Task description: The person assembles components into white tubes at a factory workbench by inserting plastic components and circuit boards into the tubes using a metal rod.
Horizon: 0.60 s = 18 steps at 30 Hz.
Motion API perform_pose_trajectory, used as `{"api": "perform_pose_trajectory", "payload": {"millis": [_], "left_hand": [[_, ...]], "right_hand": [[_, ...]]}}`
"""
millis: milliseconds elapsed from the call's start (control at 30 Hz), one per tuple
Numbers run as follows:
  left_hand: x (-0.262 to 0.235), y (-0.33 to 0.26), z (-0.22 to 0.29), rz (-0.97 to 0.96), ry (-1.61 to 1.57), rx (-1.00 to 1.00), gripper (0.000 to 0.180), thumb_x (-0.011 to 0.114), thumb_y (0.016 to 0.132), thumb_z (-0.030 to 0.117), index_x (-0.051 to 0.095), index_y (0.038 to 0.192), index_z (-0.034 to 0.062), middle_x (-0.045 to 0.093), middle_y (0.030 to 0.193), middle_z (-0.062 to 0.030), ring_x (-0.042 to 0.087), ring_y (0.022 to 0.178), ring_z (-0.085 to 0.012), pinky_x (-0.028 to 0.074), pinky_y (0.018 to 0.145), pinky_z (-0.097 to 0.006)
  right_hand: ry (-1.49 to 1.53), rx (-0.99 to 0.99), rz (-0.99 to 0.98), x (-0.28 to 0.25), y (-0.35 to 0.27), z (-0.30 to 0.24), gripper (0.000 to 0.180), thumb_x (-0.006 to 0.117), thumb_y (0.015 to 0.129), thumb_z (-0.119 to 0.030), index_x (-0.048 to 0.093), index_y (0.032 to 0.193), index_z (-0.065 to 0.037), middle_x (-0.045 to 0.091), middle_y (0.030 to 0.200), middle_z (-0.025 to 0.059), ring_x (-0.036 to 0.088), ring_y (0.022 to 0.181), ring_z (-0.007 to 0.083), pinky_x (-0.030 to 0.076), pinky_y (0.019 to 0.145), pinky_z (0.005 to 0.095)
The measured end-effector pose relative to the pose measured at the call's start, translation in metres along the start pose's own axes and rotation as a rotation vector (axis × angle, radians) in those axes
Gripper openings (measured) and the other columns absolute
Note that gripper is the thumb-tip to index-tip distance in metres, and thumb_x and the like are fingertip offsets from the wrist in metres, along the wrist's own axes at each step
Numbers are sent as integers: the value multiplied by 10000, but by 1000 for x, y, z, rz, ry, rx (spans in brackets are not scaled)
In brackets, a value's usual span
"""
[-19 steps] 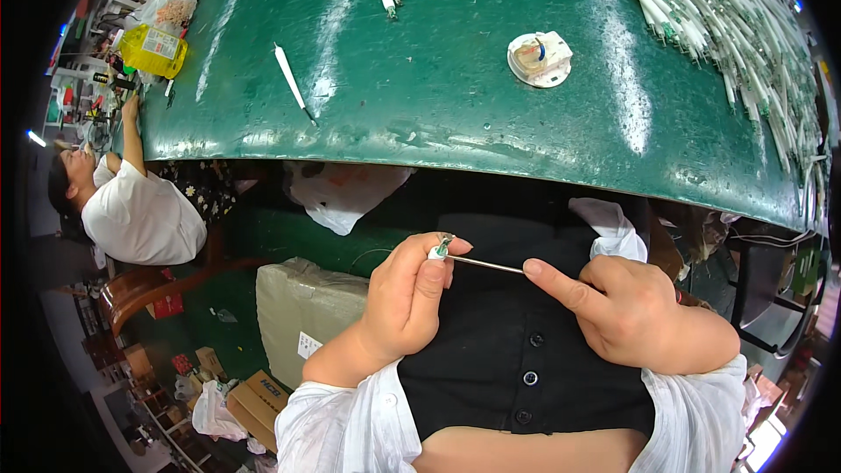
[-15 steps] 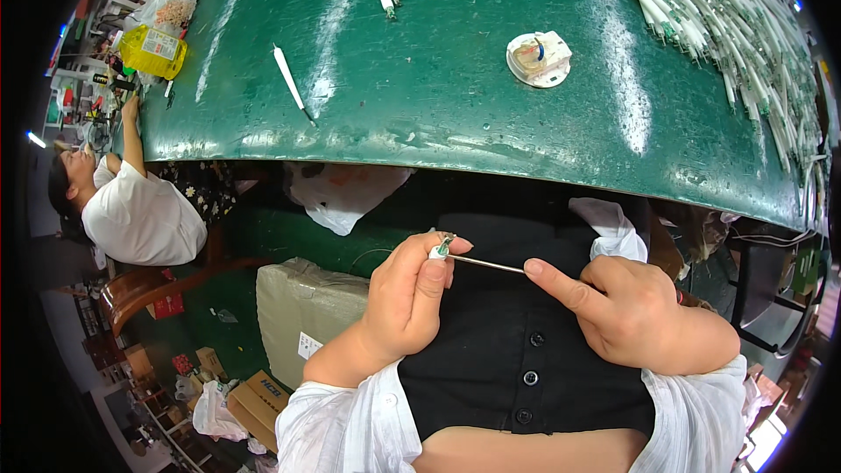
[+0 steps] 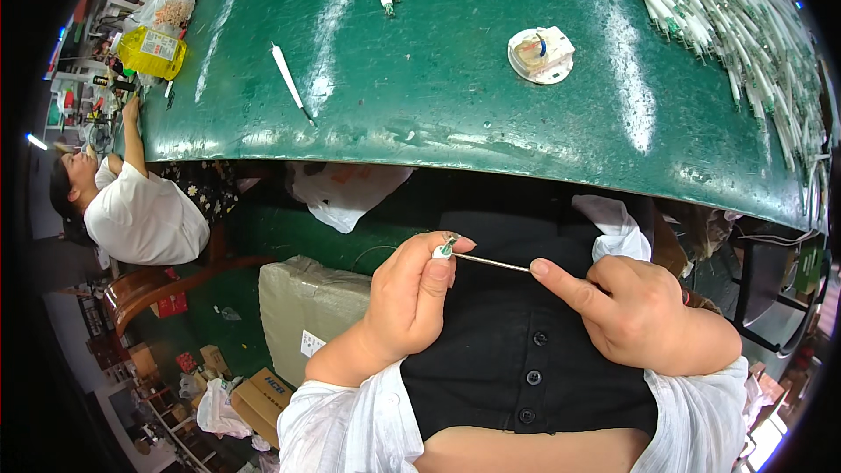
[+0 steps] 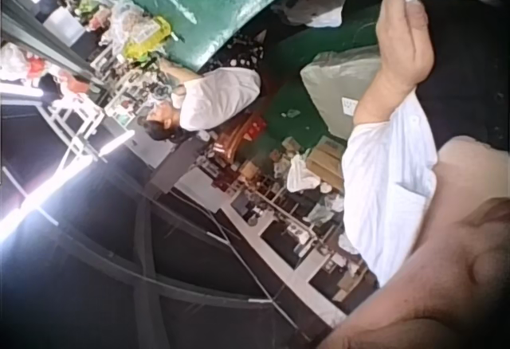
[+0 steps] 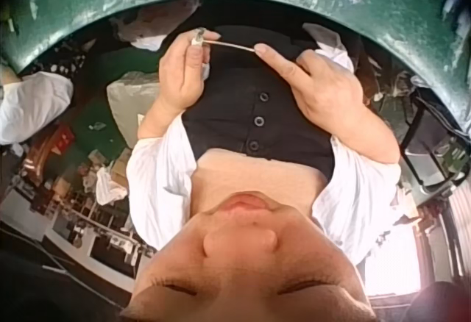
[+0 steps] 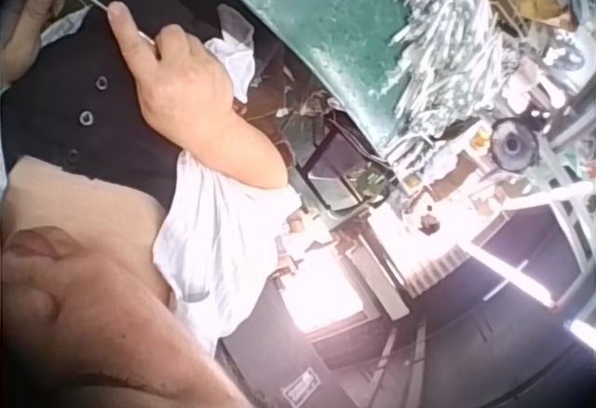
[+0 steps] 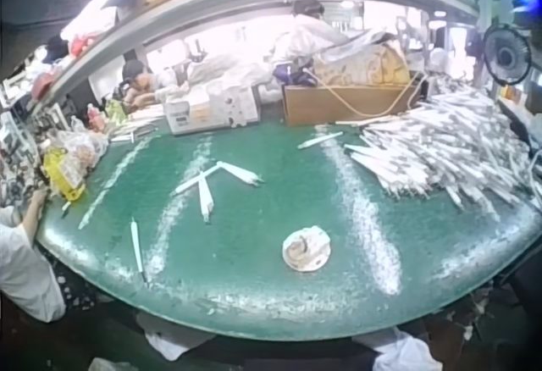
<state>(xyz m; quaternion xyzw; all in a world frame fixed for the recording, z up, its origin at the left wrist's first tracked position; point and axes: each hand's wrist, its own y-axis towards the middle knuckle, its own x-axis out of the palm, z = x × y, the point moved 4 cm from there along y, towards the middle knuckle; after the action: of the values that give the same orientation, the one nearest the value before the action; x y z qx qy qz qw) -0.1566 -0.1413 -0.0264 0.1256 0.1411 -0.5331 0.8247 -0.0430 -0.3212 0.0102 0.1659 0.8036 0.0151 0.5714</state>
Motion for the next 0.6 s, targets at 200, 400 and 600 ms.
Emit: {"api": "perform_pose_trajectory", "payload": {"millis": [200, 400, 600], "left_hand": [[-1, -3, 0, -65, 174, 185, 239, 435, 956, 157, 568, 941, -41, 565, 710, -91, 541, 590, -173, 425, 549, -271], [6, -11, 3, -95, 310, 270, 120, 474, 906, 63, 531, 938, -38, 611, 791, -146, 616, 655, -302, 498, 597, -342], [7, -13, 3, -28, 312, 216, 129, 483, 904, 63, 498, 959, -52, 597, 781, -139, 589, 602, -279, 489, 562, -336]], "right_hand": [[-153, -140, -23, -8, -1, -2, 490, 613, 735, -116, 611, 1216, -209, 293, 584, -21, 391, 429, 74, 331, 345, 229], [-68, -106, -99, -9, -5, -5, 504, 609, 719, -89, 612, 1214, -181, 309, 578, -17, 404, 427, 73, 332, 341, 232], [165, 27, -101, 0, -2, -8, 574, 602, 686, -42, 584, 1247, -163, 341, 584, 6, 435, 425, 113, 363, 351, 258]]}}
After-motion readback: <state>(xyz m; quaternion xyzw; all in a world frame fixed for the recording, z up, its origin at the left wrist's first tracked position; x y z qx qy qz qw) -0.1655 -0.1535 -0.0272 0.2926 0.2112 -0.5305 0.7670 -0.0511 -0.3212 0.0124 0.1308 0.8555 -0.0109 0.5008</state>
